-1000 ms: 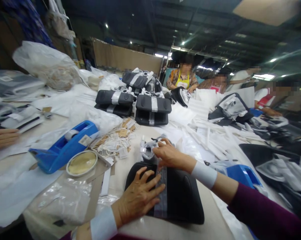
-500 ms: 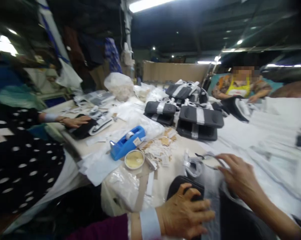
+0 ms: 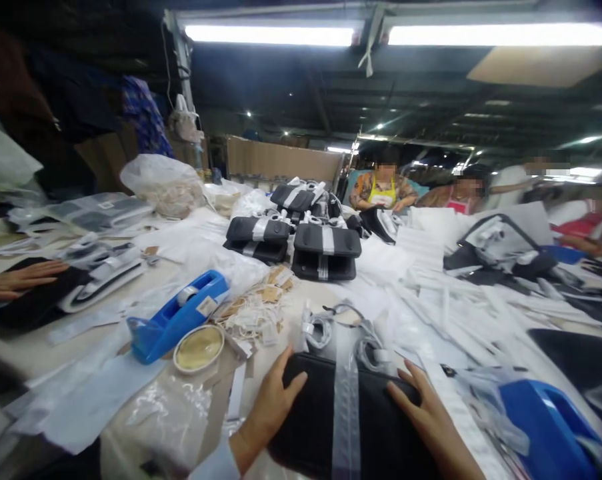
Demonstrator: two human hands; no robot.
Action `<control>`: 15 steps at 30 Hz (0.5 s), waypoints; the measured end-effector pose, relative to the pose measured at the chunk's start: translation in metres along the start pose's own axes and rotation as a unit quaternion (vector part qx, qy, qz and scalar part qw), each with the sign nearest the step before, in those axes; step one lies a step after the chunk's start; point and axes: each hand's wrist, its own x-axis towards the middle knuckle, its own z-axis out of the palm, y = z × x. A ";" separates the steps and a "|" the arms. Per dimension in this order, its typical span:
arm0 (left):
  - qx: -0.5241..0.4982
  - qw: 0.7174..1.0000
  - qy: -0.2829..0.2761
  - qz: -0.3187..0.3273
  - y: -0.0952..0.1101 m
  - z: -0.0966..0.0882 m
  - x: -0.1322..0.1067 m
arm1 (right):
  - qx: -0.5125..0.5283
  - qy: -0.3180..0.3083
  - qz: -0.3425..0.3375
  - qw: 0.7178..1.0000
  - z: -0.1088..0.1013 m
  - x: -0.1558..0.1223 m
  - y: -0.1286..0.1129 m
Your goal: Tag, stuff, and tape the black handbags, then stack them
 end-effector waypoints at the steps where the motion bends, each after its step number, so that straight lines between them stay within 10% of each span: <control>1: -0.007 1.000 -0.006 -0.008 0.003 -0.003 -0.001 | 0.002 -0.014 0.016 1.000 -0.001 -0.003 -0.005; 10: 0.006 1.000 -0.017 -0.013 -0.003 -0.027 -0.035 | -0.039 -0.064 0.014 0.997 -0.009 -0.037 -0.005; 15: 0.112 0.982 0.056 0.140 0.013 -0.073 0.011 | 0.020 -0.026 0.021 0.999 -0.021 -0.018 -0.013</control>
